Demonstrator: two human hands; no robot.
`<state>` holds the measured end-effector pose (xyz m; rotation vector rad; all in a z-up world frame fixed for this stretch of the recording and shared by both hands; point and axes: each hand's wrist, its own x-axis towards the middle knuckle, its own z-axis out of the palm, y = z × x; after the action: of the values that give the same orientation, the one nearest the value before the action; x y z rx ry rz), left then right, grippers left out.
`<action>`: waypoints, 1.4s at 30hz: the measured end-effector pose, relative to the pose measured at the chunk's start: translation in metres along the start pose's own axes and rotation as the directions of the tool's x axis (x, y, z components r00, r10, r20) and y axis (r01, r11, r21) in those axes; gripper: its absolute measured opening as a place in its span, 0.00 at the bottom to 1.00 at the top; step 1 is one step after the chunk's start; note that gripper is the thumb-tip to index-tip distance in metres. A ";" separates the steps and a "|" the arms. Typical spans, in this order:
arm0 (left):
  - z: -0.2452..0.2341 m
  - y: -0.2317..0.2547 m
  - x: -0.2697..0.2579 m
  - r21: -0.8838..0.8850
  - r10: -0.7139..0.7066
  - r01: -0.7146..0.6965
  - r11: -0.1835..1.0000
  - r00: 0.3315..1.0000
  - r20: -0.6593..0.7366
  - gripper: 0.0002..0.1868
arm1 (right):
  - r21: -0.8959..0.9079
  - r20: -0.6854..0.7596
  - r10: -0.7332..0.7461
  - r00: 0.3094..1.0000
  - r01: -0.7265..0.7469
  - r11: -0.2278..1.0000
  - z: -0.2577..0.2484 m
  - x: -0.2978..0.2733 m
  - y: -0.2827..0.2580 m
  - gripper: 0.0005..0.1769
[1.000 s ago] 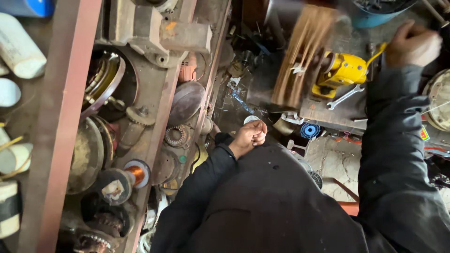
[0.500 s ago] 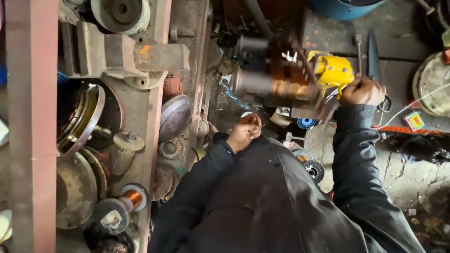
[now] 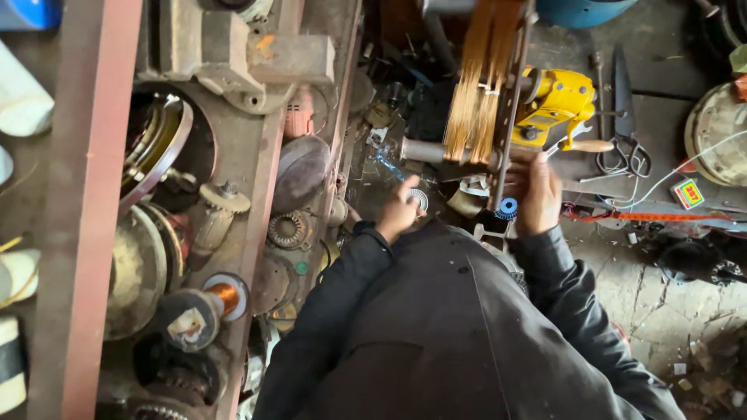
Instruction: The person operates a yellow benchtop winding machine to wrap thin white wire around a small cylindrical bobbin. They repeatedly crank the handle, pause to inspect the bobbin, and adjust the wire path with their hands.
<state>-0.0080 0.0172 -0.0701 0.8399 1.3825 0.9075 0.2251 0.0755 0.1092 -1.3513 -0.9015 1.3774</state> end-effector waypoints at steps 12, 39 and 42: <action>-0.001 0.193 -0.011 0.212 0.720 -0.691 0.691 0.635 -0.279 0.13 | -0.308 0.185 -0.293 0.938 0.338 0.889 0.029 0.015 0.048 0.24; 0.037 0.208 0.039 0.252 0.631 -0.594 0.764 0.769 -0.101 0.12 | -0.023 0.499 -0.080 0.863 0.106 0.994 0.066 0.031 0.120 0.41; 0.033 0.200 0.050 -0.027 0.486 -0.488 0.873 0.873 -0.043 0.14 | -0.030 0.542 -0.081 0.836 0.116 0.993 0.067 0.028 0.121 0.20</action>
<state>0.0163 0.1498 0.0897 1.1787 1.1933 1.3357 0.1445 0.0790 -0.0067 -0.9439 -1.3761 1.6959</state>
